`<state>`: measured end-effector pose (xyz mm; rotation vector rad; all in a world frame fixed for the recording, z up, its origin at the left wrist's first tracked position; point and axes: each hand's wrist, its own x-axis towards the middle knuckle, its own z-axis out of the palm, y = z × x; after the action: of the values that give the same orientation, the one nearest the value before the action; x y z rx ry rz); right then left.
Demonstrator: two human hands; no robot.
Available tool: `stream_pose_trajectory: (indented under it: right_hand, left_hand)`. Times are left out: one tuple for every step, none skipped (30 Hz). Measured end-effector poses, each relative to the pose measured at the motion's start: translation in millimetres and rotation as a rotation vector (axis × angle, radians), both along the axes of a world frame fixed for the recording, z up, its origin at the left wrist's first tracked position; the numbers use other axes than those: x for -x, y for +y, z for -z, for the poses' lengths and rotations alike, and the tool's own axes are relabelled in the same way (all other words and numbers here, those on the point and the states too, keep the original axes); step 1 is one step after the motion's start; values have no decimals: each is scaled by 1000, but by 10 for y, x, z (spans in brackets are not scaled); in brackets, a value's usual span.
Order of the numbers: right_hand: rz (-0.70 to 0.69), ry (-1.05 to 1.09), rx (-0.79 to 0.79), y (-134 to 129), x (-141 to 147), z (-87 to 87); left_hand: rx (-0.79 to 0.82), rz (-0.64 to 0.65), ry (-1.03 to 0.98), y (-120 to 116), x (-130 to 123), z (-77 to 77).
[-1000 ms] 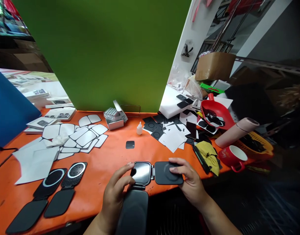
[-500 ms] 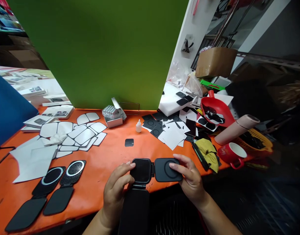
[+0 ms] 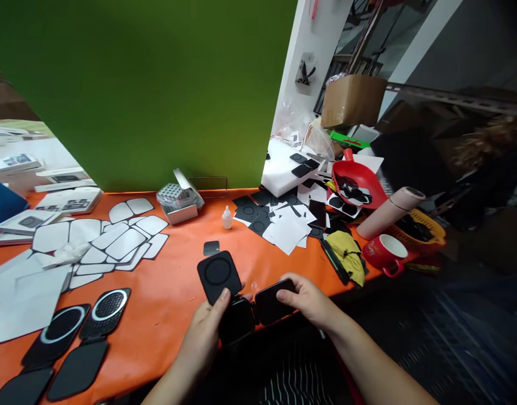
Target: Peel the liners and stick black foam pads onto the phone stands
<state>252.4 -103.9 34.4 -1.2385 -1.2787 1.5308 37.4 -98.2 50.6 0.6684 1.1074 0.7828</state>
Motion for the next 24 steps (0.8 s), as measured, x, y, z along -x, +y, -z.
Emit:
stream_pose_trajectory:
  right_hand:
    - [2, 16, 23, -9, 14, 15]
    - [13, 16, 31, -20, 23, 28]
    - [24, 15, 32, -29, 27, 37]
    - [32, 21, 31, -36, 29, 41]
    - [34, 35, 34, -39, 31, 42]
    - [31, 54, 42, -39, 35, 39]
    - [29, 70, 48, -37, 42, 35]
    - [26, 82, 51, -32, 51, 30]
    - [23, 93, 53, -25, 61, 26]
    - [20, 101, 57, -17, 66, 24]
    - [19, 109, 62, -9, 61, 25]
    - [25, 118, 70, -1, 39, 30]
    - [45, 133, 81, 6, -2, 38]
    - [82, 151, 94, 11, -64, 49]
    - [144, 170, 104, 14, -145, 63]
    - [223, 186, 115, 13, -237, 77]
    - [306, 195, 130, 9, -331, 91]
    - [380, 193, 147, 0, -417, 103]
    - [436, 183, 162, -12, -485, 112]
    - [470, 168, 174, -26, -531, 115]
    - [486, 157, 180, -41, -553, 111]
    - [486, 152, 178, -56, -553, 98]
    - [485, 160, 164, -68, -540, 77]
    - [486, 178, 140, -74, -521, 49]
  left_hand:
    - [26, -22, -27, 5, 4, 7]
    - [30, -33, -43, 7, 12, 14]
    - [20, -41, -52, 6, 22, 19]
    - [6, -47, -58, 1, 30, 21]
    - [-4, -49, -64, -10, 32, 22]
    - [-10, -53, -69, -25, 28, 19]
    - [-10, -63, -71, -42, 17, 15]
    - [-6, -76, -71, -59, 3, 8]
    - [2, -89, -72, -73, -10, -1]
    - [14, -100, -72, -82, -16, -11]
    - [28, -112, -75, -81, -10, -22]
    - [41, -135, -77, -69, 12, -32]
    - [47, -177, -80, -46, 52, -40]
    - [38, -245, -79, -11, 111, -47]
    - [14, -336, -72, 31, 182, -51]
    - [-19, -434, -62, 76, 258, -51]
    - [-49, -515, -51, 119, 329, -47]
    - [-66, -564, -44, 154, 387, -41]
    - [-66, -572, -44, 177, 424, -33]
    - [-47, -550, -50, 186, 436, -24]
    - [-21, -509, -61, 181, 427, -19]
    - [-2, -471, -70, 163, 402, -19]
    - [1, -442, -74, 135, 370, -28]
    - [-17, -423, -71, 102, 340, -48]
